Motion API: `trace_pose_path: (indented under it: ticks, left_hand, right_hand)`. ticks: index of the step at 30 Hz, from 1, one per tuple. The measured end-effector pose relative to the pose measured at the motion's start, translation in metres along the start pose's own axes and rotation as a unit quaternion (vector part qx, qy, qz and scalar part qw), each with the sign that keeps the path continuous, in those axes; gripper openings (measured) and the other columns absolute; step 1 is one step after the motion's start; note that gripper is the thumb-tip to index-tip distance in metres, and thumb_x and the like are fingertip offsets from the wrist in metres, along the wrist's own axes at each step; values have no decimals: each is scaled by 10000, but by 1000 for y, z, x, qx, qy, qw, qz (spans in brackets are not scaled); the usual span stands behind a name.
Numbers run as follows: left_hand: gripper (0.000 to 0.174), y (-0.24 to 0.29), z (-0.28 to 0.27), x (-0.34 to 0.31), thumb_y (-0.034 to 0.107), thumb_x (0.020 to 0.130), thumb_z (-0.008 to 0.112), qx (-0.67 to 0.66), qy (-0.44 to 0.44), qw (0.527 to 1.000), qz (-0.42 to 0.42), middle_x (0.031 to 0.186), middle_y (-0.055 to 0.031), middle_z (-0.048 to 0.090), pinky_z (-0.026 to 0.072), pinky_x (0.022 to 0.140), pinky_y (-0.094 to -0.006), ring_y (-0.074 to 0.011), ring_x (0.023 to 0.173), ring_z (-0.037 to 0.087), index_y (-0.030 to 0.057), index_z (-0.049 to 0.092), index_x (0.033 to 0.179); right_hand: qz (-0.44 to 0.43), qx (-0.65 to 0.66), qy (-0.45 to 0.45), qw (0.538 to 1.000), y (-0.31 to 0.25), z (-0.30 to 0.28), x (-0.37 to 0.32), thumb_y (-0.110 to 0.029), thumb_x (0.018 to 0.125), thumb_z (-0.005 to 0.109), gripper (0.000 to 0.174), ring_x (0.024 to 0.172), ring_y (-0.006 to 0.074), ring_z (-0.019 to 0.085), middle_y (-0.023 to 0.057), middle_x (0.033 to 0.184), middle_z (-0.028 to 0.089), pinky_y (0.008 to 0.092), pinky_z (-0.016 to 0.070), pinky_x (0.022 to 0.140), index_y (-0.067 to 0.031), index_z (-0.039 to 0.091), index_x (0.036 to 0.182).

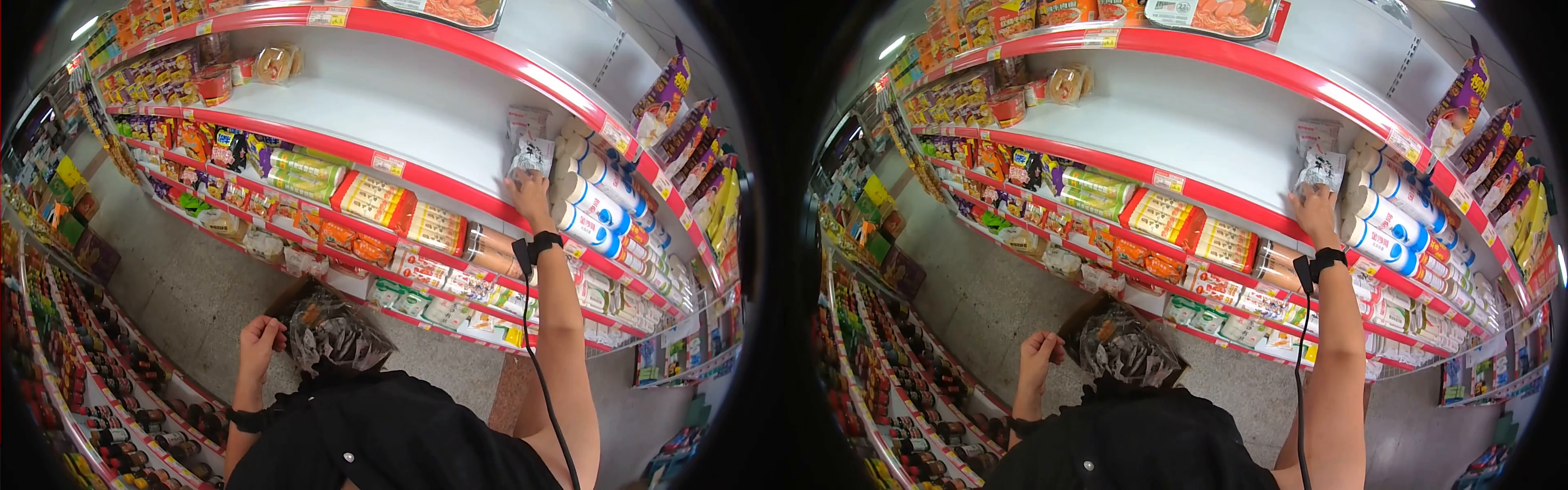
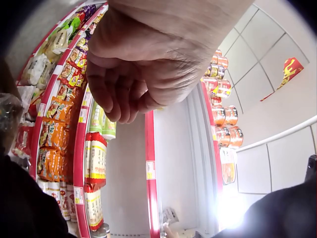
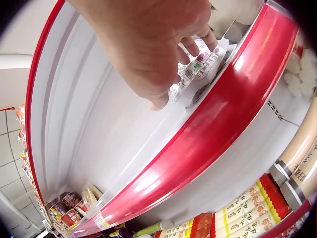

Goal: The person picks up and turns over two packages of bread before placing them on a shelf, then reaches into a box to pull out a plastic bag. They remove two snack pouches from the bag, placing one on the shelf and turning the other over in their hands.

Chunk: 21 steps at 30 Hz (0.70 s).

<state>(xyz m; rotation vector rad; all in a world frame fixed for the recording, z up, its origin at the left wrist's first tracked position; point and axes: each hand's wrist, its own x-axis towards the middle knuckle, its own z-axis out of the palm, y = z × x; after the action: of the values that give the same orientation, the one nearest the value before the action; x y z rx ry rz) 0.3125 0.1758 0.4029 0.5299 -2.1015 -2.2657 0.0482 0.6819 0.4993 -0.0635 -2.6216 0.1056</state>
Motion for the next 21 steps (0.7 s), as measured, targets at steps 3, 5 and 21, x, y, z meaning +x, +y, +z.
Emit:
trace_pose_path:
  ticks: [3, 5, 21]
  left_hand:
    - [195, 3, 1, 0, 167, 912, 511, 3, -7, 1000, 2, 626, 4, 559, 413, 515, -223, -75, 551, 516, 37, 588, 789]
    - [196, 1, 1, 2, 168, 912, 512, 4, -11, 1000, 2, 629, 2, 561, 414, 516, -222, -75, 551, 517, 36, 588, 788]
    - [223, -9, -27, -2, 210, 929, 512, -5, 53, 998, -25, 666, 0, 569, 426, 558, -233, -84, 592, 522, 37, 597, 817]
  right_hand:
    - [2, -3, 25, 1000, 0, -3, -7, -361, 823, 605, 444, 1108, 390, 409, 220, 1216, 469, 435, 388, 928, -60, 589, 1149]
    - [-3, -13, 37, 999, -1, -8, -10, -326, 810, 623, 419, 1087, 382, 425, 212, 1195, 483, 429, 392, 921, -57, 596, 1131]
    - [-91, 488, -272, 824, -186, 75, -180, -84, 832, 580, 99, 691, 155, 601, 102, 794, 640, 273, 471, 640, -10, 626, 880]
